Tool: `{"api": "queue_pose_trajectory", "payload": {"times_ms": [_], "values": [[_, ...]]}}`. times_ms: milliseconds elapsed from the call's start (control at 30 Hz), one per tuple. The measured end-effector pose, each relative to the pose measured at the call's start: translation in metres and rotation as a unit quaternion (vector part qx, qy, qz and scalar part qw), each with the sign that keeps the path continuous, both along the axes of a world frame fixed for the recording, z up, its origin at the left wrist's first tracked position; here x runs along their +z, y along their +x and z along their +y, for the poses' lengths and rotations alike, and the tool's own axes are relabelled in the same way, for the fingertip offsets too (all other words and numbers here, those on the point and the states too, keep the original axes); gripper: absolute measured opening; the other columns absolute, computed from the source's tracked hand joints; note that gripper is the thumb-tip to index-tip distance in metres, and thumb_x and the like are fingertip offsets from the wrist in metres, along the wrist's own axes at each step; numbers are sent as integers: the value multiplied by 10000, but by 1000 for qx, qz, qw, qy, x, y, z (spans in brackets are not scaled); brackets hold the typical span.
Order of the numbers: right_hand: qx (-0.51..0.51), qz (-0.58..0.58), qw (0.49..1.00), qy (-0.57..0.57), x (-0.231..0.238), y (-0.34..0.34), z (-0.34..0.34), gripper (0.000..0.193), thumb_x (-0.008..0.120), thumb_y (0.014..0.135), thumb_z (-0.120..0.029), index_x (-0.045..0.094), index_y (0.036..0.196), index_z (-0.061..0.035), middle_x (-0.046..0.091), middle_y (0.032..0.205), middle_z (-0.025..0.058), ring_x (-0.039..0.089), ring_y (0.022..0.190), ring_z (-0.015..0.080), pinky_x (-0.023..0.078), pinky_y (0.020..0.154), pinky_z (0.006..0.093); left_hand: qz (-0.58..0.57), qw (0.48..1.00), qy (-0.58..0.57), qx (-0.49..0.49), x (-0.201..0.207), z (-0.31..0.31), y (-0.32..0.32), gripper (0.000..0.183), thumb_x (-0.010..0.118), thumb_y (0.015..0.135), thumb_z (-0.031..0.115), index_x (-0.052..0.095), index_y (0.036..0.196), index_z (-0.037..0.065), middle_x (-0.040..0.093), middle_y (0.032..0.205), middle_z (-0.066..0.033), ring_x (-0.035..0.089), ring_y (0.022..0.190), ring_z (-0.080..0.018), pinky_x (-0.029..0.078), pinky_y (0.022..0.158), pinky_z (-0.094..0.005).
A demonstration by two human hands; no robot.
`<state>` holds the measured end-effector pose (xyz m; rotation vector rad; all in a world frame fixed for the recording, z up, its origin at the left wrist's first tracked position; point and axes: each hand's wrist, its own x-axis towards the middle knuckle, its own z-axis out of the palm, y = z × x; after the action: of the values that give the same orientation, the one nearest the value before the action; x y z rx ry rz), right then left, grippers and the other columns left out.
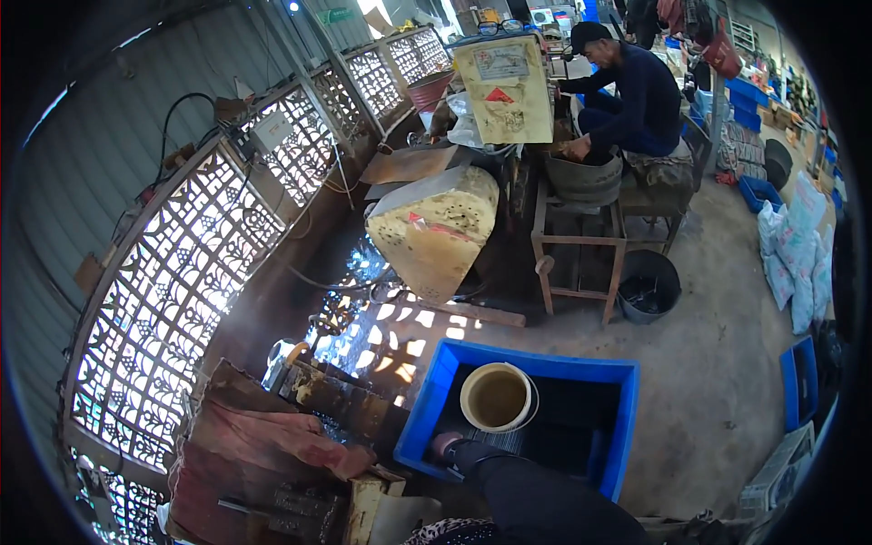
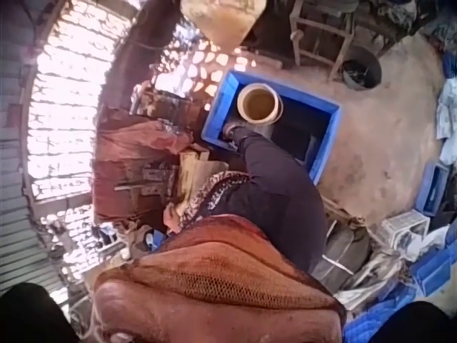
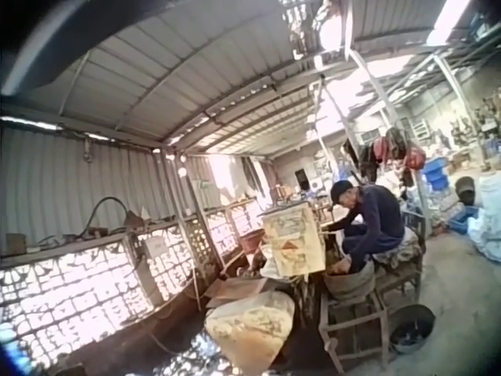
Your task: The person picks up metal pieces from a blue bin, places them into a grinding machine, and presses a lever. They then remove the metal pieces, dip them into a bucket of liquid, and place them into a separate blue bin.
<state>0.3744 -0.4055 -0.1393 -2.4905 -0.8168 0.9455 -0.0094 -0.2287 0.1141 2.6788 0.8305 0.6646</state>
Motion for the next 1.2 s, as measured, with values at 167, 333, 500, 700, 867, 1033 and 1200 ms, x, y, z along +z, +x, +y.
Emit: {"api": "queue_pose_trajectory", "payload": {"times_ms": [167,333,500,700,867,1033,1200], "values": [[11,-7,999,-29,3,1,6,391,686,783,-408,724,1064,-138,704,1071,102,677,984,311,540,778,484,-15,999,-43,-16,11,-4,11,172,617,873,41,705,1020,34,695,964,-158,668,881,-282,532,803,-363],[-22,-31,999,-28,-27,2,15,368,673,794,-403,727,1051,-145,707,1057,105,681,963,321,543,766,483,3,999,-47,-22,11,0,14,173,617,882,55,698,1031,22,693,966,-162,664,890,-288,530,809,-367],[0,-5,1000,12,14,4,-5,374,617,821,-376,712,1080,-125,688,1098,143,672,993,334,536,799,480,15,998,-44,-45,1,19,-2,187,609,893,66,685,1055,11,686,984,-179,660,900,-297,525,820,-370],[-34,10,999,20,68,11,-28,396,614,797,-401,722,1009,-84,696,1020,172,679,922,335,545,758,453,19,997,-61,-38,-2,27,-28,203,600,907,84,671,1079,2,677,1000,-197,653,916,-309,516,836,-372],[1,6,1000,17,191,16,-55,383,558,835,-361,693,692,-32,659,583,109,677,578,253,532,540,376,-59,994,-81,39,26,36,-26,214,575,903,75,668,1089,19,666,977,-208,636,920,-343,504,846,-389],[138,-103,968,183,246,-17,40,393,544,889,-387,672,757,-40,636,569,109,654,537,266,512,510,391,-111,989,-48,85,-80,157,-102,175,551,879,-55,648,1024,-48,660,959,-169,641,905,-263,516,837,-341],[139,-232,929,253,303,-87,147,340,583,878,-432,674,881,-104,663,803,174,658,778,367,523,669,480,-122,989,-58,53,-45,138,-67,271,531,860,-24,668,1091,14,658,1017,-178,631,954,-315,502,867,-385]]}}
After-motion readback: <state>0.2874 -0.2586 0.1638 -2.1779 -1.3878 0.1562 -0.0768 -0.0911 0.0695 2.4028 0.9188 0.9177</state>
